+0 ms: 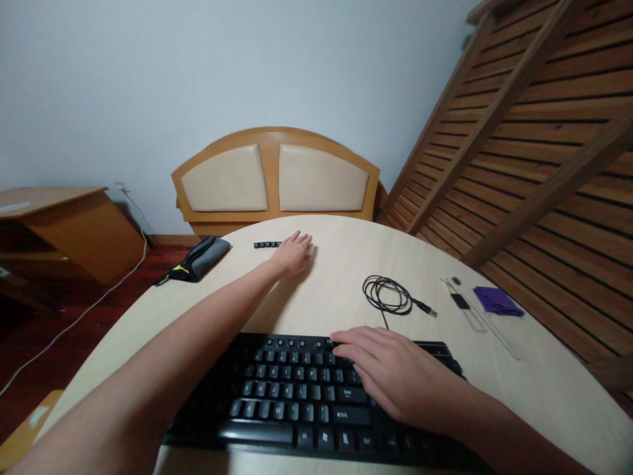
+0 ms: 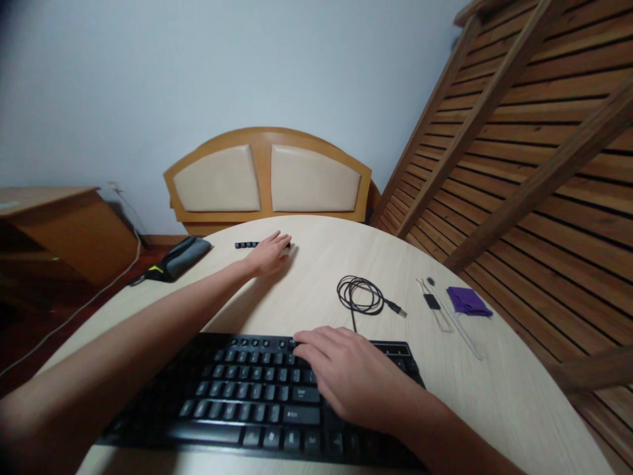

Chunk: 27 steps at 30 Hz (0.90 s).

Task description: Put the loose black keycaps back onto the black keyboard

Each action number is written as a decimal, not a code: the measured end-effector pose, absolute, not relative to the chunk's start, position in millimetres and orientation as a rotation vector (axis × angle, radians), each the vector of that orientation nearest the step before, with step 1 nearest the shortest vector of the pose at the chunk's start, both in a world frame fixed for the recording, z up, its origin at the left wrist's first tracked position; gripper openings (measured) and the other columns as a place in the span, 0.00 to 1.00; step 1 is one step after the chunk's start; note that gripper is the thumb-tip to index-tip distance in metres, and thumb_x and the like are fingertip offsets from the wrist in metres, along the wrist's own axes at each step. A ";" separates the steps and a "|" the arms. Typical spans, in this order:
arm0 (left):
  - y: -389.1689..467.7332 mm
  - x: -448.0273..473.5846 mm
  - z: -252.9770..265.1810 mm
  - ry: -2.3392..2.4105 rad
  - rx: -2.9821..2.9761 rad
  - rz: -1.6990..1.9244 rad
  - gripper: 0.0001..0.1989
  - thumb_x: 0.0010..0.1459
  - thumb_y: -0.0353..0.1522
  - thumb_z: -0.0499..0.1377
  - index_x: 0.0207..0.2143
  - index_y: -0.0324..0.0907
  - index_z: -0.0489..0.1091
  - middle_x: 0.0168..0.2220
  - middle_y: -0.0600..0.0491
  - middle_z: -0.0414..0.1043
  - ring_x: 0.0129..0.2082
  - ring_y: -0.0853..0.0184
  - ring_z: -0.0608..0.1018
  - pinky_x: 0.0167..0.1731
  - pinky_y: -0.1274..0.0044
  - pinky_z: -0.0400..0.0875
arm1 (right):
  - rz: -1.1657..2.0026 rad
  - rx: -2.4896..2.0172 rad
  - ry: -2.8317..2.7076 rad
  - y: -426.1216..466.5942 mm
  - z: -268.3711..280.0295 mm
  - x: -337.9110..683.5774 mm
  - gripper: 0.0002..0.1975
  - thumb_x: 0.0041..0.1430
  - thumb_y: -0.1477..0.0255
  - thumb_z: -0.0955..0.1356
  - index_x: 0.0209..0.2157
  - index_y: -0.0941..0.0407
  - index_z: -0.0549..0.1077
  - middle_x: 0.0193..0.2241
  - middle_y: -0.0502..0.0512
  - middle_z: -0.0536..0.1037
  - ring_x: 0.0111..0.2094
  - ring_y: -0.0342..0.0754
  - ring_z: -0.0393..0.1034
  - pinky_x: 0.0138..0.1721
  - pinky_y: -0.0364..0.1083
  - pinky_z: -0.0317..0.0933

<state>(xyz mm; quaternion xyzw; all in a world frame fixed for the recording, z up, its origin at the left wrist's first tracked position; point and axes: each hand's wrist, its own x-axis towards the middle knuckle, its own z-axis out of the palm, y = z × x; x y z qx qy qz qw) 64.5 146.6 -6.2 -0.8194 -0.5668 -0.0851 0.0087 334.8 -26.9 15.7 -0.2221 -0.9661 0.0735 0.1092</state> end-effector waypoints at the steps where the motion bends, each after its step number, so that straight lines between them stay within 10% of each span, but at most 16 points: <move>1: 150.8 65.2 -9.6 -1.795 -2.550 -0.246 0.30 0.65 0.29 0.53 0.67 0.31 0.53 0.69 0.38 0.52 0.71 0.48 0.50 0.67 0.60 0.49 | 0.222 -0.656 -2.845 -27.1 15.9 335.1 0.20 0.62 0.79 0.61 0.53 0.58 0.73 0.58 0.59 0.74 0.55 0.55 0.70 0.55 0.57 0.67; 11: 153.6 66.9 -19.0 -1.803 -2.534 -0.256 0.28 0.63 0.31 0.55 0.64 0.31 0.59 0.64 0.38 0.63 0.69 0.50 0.56 0.66 0.62 0.52 | 0.239 -0.655 -2.839 -26.9 15.1 335.5 0.19 0.62 0.78 0.61 0.53 0.58 0.73 0.59 0.59 0.73 0.56 0.55 0.69 0.56 0.58 0.66; 17: 117.2 62.8 -10.9 -1.764 -2.561 -0.350 0.17 0.62 0.25 0.54 0.50 0.39 0.75 0.53 0.44 0.76 0.53 0.57 0.77 0.54 0.70 0.69 | 0.220 -0.645 -2.841 -26.3 14.8 335.5 0.20 0.62 0.78 0.61 0.54 0.58 0.72 0.59 0.59 0.73 0.56 0.56 0.69 0.56 0.58 0.66; 27: 21.7 64.1 12.4 -1.950 -2.593 -0.477 0.14 0.61 0.26 0.57 0.46 0.41 0.79 0.42 0.48 0.82 0.40 0.59 0.82 0.43 0.72 0.74 | 0.187 -0.595 -2.814 -23.7 11.6 333.9 0.17 0.65 0.78 0.60 0.51 0.59 0.73 0.56 0.60 0.75 0.55 0.54 0.71 0.56 0.57 0.66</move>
